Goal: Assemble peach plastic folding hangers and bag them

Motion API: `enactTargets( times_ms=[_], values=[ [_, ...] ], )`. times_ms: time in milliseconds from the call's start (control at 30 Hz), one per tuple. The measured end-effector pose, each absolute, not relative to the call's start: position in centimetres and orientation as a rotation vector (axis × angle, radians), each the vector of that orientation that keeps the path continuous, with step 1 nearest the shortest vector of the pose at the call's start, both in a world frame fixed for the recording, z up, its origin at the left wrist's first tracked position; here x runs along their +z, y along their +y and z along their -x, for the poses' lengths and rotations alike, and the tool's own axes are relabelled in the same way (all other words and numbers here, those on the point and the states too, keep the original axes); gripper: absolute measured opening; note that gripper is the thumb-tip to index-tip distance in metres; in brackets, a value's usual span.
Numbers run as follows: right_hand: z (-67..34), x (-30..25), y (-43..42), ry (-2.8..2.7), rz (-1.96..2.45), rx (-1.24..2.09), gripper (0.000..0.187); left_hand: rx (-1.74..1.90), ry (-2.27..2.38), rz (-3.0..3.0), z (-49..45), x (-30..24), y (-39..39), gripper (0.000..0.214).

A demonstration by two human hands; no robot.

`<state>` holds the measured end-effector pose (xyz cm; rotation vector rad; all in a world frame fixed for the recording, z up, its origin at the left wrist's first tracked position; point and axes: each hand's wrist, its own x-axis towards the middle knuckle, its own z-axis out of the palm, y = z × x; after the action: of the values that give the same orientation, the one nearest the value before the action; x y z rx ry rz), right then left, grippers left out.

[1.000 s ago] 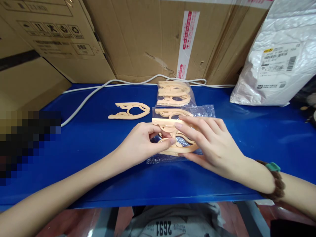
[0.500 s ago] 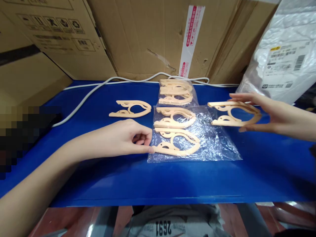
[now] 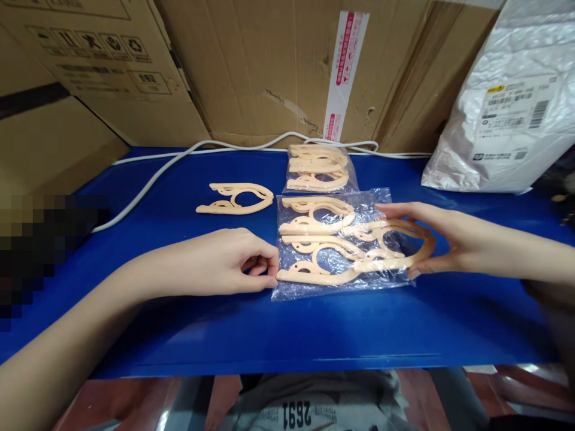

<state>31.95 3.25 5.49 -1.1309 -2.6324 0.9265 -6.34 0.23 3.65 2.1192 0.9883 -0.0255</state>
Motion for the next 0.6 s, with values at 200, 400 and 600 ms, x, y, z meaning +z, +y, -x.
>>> enactTargets(
  times_ms=[200, 400, 600],
  values=[
    [-29.9, 4.9, 2.6, -2.650, 1.150, 0.910, 0.087, 0.036, 0.964, -2.112, 6.3, 3.4, 0.4, 0.023],
    [-31.6, 5.5, 3.9, -2.803, 1.061, 0.647, 0.090, 0.034, 0.984, -2.122, 6.4, 3.3, 0.3, 0.017],
    [-30.5, 5.0, 3.2, -2.778, 1.045, 0.619, 0.088, 0.005, 1.028, -2.137, 6.9, 3.1, 0.5, 0.019]
  ],
)
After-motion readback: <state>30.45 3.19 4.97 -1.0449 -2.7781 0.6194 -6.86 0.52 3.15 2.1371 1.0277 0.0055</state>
